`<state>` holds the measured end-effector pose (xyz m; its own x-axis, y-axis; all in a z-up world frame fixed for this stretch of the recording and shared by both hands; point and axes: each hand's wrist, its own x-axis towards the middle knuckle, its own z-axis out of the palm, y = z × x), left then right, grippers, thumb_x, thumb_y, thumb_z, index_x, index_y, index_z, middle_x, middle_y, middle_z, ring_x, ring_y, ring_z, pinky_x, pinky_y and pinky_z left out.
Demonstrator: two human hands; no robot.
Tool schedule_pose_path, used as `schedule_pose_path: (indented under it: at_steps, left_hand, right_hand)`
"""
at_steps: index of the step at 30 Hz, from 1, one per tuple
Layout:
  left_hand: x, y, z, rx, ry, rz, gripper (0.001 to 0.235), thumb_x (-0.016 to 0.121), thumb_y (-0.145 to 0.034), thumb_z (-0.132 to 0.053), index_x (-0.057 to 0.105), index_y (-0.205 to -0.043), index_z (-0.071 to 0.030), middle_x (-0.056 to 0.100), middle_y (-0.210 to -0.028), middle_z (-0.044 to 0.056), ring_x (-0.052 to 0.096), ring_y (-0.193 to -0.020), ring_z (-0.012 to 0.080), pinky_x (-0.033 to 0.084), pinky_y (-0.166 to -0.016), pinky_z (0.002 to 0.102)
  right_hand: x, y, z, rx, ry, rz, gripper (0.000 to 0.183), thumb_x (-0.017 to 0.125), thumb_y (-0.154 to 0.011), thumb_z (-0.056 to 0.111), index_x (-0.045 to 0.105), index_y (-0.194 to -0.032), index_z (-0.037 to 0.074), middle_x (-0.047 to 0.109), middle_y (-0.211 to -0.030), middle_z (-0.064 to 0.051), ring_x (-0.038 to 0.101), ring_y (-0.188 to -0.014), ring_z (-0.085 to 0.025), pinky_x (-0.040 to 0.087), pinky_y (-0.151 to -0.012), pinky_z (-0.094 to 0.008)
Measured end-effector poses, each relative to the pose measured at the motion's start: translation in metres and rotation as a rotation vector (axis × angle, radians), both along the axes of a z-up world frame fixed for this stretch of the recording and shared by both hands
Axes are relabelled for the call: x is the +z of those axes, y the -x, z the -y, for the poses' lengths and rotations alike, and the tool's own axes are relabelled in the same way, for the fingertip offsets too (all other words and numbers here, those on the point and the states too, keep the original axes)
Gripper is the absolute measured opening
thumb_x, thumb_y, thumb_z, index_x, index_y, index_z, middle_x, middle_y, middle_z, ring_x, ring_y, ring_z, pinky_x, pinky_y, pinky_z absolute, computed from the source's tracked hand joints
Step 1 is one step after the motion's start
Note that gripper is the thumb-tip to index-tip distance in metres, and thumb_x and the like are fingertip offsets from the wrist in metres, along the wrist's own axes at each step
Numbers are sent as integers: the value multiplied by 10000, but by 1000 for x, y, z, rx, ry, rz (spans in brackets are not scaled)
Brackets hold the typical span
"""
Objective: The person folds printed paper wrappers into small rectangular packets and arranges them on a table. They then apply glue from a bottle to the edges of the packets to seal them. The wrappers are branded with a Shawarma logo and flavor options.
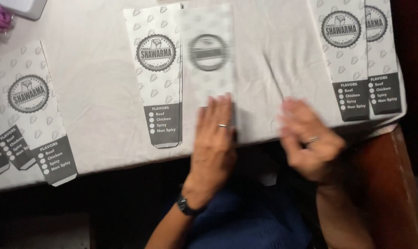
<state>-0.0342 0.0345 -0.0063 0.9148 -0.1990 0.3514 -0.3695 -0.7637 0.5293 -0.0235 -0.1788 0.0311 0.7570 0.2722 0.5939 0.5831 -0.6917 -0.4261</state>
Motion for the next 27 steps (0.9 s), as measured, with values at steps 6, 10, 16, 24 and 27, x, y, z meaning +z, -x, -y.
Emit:
schedule_pose_path:
  at_steps: [6, 10, 16, 24, 27]
  left_hand:
    - [4, -5, 12, 66, 195, 258, 444, 381, -1062, 32, 425, -1495, 120, 493, -1520, 306, 464, -1435, 496, 400, -1200, 515]
    - [6, 6, -12, -59, 303, 261, 252, 734, -905, -19, 709, -1151, 31, 680, -1272, 211, 646, -1249, 467, 514, -1105, 541]
    - [5, 9, -15, -135, 276, 310, 231, 810, -887, -78, 733, -1062, 52, 728, -1183, 230, 688, -1179, 467, 531, -1056, 567]
    - [4, 6, -11, -89, 293, 369, 126, 781, -916, -90, 766, -964, 26, 765, -1079, 208, 741, -1083, 441, 575, -986, 553]
    - [1, 6, -6, -27, 325, 358, 115, 775, -919, -99, 765, -941, 13, 765, -1053, 183, 749, -1065, 422, 574, -985, 538]
  right_hand:
    - [-20, -2, -44, 264, -200, -9, 193, 812, -819, -16, 776, -1009, -14, 768, -1138, -174, 720, -1131, -417, 521, -1056, -555]
    - [-17, -8, -38, 323, -167, 3, 195, 831, -817, 18, 775, -996, -35, 767, -1118, -193, 724, -1118, -420, 515, -1067, -560]
    - [-14, -14, -37, 379, -150, 74, 118, 799, -846, -3, 778, -958, -36, 775, -1093, -197, 740, -1085, -424, 532, -1035, -557]
    - [-13, -14, -40, 374, -182, 60, 69, 796, -838, -33, 785, -905, -20, 780, -1065, -193, 752, -1058, -419, 544, -1020, -564]
    - [-8, -12, -44, 295, -204, -21, 33, 801, -847, -22, 771, -853, -32, 785, -993, -166, 759, -1025, -396, 534, -1029, -542]
